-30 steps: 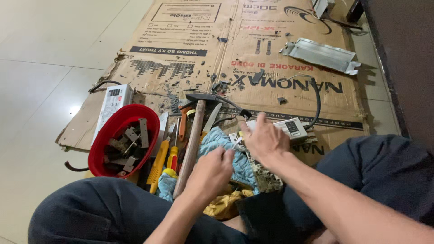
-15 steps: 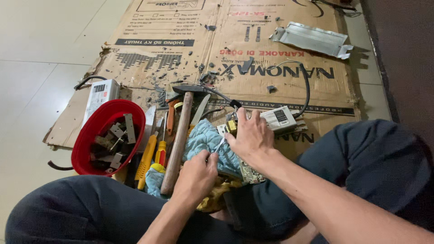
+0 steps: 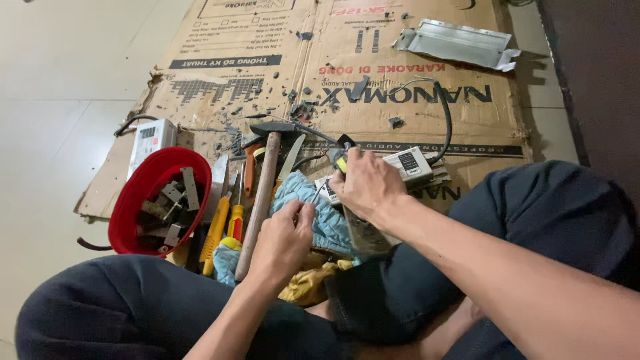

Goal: The person sits on the floor and uses a hammer and chisel to break apart a white electronic power supply unit. They repeatedly strike the device to separate the casing and internal components, then use their hands to pull apart the circuit board and remove smaller parts.

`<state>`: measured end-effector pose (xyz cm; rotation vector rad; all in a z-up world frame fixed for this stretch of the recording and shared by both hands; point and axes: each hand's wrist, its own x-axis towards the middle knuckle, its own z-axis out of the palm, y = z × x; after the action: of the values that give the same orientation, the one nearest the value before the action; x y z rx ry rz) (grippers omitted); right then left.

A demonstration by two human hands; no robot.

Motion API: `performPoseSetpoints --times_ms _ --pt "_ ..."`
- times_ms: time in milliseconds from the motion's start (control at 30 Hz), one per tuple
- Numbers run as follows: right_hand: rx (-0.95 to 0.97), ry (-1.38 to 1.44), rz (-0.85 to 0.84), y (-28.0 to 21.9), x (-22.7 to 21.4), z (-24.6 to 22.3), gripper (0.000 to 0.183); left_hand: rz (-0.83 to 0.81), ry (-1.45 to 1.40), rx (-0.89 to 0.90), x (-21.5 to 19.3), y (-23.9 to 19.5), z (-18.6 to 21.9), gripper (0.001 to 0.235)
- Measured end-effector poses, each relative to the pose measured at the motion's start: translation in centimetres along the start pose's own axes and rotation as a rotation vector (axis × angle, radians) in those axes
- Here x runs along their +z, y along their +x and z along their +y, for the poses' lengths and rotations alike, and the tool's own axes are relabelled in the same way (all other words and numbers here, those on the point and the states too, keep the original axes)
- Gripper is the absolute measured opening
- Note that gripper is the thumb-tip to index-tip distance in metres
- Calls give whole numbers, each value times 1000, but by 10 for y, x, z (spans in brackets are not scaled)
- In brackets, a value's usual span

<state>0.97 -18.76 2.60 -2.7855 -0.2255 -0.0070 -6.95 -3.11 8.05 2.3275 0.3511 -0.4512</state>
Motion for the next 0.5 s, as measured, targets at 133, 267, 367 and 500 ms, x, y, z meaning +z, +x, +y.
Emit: performPoseSetpoints --times_ms 133,267,367,500 --pt "31 78 -95 -18 -14 -11 44 12 0 34 -4 5 3 47" --pt "84 271 -133 -21 -17 -3 51 -6 66 39 -9 1 1 44" --pt "101 332 -89 -28 -17 -2 52 -15 85 49 -12 -6 7 42" --pt "70 278 -46 -26 -13 2 49 10 105 133 -15 4 7 42"
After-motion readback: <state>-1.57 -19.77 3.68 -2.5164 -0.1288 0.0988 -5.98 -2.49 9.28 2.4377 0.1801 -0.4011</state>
